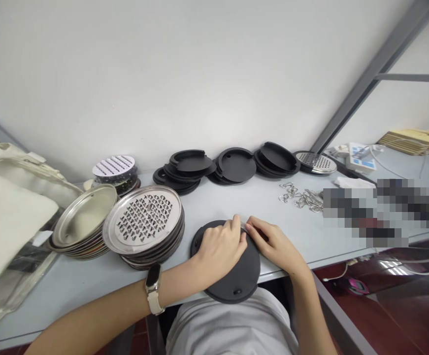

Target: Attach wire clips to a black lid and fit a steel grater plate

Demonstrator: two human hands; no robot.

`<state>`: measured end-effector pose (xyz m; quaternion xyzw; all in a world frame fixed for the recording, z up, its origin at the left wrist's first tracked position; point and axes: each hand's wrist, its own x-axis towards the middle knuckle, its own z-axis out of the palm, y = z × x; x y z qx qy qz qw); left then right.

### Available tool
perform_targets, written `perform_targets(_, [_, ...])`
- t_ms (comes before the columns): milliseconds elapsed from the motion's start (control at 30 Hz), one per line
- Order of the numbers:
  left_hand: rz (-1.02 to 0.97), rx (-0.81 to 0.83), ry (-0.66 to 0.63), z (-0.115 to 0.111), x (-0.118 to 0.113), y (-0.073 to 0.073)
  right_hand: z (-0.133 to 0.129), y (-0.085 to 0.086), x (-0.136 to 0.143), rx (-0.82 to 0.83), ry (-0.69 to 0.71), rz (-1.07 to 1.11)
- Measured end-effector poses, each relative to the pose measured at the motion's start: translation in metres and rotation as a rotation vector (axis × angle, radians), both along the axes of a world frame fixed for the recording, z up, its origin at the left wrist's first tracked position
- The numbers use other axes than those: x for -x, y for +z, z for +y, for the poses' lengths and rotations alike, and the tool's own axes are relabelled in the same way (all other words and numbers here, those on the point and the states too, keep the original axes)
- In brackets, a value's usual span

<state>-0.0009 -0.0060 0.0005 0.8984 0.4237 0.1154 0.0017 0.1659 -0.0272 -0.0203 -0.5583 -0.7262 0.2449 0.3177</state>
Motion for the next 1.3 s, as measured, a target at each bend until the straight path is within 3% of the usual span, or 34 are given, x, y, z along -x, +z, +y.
perform_targets(1300, [-0.055, 0.011, -0.024, -0.0008, 0.0002, -0.0019, 0.0005, -0.0002, -0.0002, 0.003, 0.022, -0.019])
